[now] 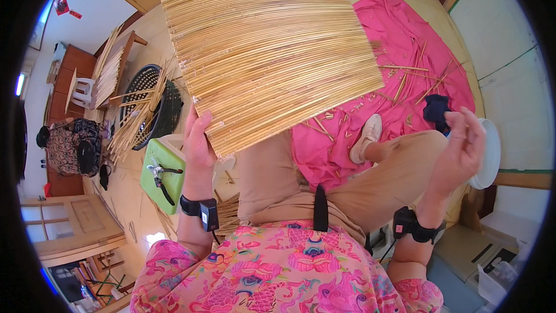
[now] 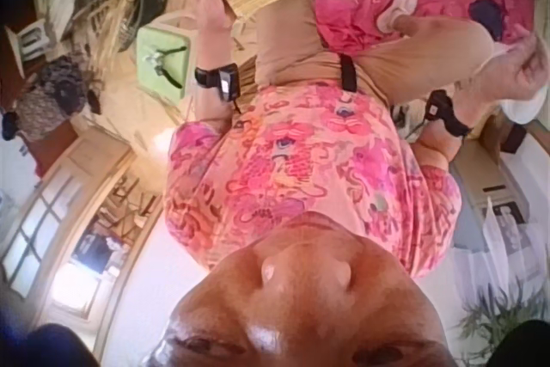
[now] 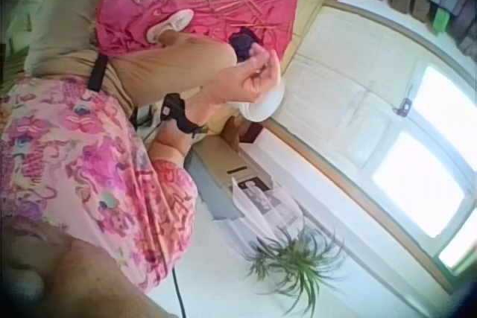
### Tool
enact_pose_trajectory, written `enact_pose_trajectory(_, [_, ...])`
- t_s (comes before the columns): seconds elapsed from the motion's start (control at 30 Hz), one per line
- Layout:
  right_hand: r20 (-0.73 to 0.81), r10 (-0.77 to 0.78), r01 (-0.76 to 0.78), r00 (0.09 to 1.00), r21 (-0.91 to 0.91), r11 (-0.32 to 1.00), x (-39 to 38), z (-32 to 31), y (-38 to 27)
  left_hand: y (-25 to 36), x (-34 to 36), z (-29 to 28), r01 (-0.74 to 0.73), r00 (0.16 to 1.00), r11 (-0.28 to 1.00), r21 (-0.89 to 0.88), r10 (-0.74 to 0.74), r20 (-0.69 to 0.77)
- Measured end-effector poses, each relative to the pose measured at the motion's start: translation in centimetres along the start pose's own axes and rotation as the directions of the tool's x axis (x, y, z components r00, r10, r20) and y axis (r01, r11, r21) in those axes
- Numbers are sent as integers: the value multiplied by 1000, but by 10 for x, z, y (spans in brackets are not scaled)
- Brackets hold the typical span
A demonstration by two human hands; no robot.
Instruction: The person sews together the edges of a bamboo mat using a needle and thread, folding the material to create a conical hat. They manipulate the mat with both hands and pull the thread through multiple points to secure the seam while sitting on the floor.
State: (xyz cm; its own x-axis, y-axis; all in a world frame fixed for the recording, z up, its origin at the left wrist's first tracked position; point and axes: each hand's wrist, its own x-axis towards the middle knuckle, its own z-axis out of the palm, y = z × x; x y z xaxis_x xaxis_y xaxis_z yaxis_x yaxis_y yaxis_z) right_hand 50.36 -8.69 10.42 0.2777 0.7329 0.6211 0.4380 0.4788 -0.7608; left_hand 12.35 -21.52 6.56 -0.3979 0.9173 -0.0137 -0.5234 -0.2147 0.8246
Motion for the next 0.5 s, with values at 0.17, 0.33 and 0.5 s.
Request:
enact_pose_trajectory(0.17, [-252,-227,166,941,-240,956,53,-47,-33,-24,-21,6,99,995,987,-130,-94,42])
enact_pose_trajectory(0.33, [-286,-356,325,890,-153,933,57,-67,-60,-37,-31,16,188,981,946,-263,-170,89])
enact_pose_trajectory(0.5, [-106,-189,171,976,-161,972,28,-57,-62,-41,-36,19,292,951,914,-281,-245,191])
